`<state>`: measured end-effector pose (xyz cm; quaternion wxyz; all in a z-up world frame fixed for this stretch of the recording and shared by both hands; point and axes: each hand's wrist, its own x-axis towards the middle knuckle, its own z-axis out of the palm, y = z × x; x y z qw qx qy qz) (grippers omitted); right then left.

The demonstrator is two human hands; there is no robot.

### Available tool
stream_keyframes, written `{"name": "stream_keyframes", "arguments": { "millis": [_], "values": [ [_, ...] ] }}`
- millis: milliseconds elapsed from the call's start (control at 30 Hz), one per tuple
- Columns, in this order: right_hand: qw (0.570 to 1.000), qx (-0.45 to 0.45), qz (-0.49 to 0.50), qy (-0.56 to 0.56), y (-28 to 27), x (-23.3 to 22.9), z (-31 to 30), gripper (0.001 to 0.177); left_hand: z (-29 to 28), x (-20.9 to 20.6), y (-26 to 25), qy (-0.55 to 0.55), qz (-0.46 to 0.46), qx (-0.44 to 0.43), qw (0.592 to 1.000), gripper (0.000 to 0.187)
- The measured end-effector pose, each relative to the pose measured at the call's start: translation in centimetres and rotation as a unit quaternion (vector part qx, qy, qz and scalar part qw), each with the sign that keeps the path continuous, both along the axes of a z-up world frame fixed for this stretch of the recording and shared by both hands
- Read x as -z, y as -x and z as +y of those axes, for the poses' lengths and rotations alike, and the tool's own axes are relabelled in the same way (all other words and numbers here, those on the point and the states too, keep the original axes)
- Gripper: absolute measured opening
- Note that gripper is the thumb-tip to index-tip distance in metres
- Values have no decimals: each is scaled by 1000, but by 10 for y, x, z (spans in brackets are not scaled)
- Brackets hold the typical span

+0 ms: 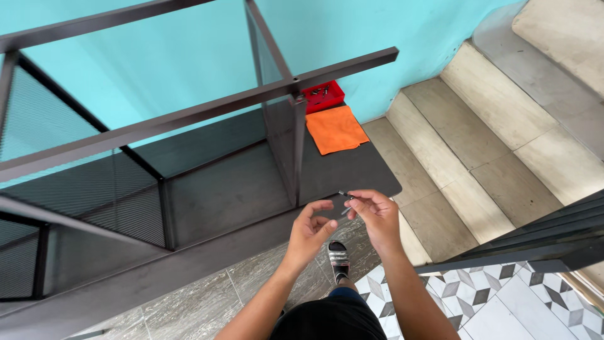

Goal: The person assembles a metal shelving unit by hand-tightening bolts at frame joints and inserting horizontal bars into the structure. The person repeatedly reaches for bolts from a red tray and secures them at multiple connection points on the shelf frame.

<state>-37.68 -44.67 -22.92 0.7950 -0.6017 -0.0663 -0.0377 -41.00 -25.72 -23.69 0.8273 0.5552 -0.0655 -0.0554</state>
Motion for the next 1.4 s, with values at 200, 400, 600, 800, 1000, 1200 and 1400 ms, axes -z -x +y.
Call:
{"name": "stream_keyframes", "arguments": {
  "millis": [200, 400, 600, 800, 1000, 1200, 1400],
  "values": [
    [991, -31, 102, -82, -75, 52, -62, 22, -56, 30, -95, 6, 6, -18, 1000, 34],
    [989, -69, 129, -13, -152, 78, -124, 21, -124, 55, -181, -31, 31, -25, 999, 24],
    [986, -122, 113, 13, -210, 83, -161, 20, -173, 75, -225, -45, 48, -76, 995, 13],
    [977, -149, 146, 48, -248, 104, -176, 22, -187, 98, -253, -57, 68, -108, 990, 12],
    [940, -123, 311, -66, -294, 182, -166, 24, -175, 126, -272, -126, 132, -151, 972, 27],
    [916, -86, 360, -153, -387, 251, -139, 11, -156, 147, -269, -143, 188, -152, 960, 24],
    [938, -98, 289, -164, -538, 231, -77, 9, -131, 139, -271, -126, 207, -175, 954, 23]
  ]
}}
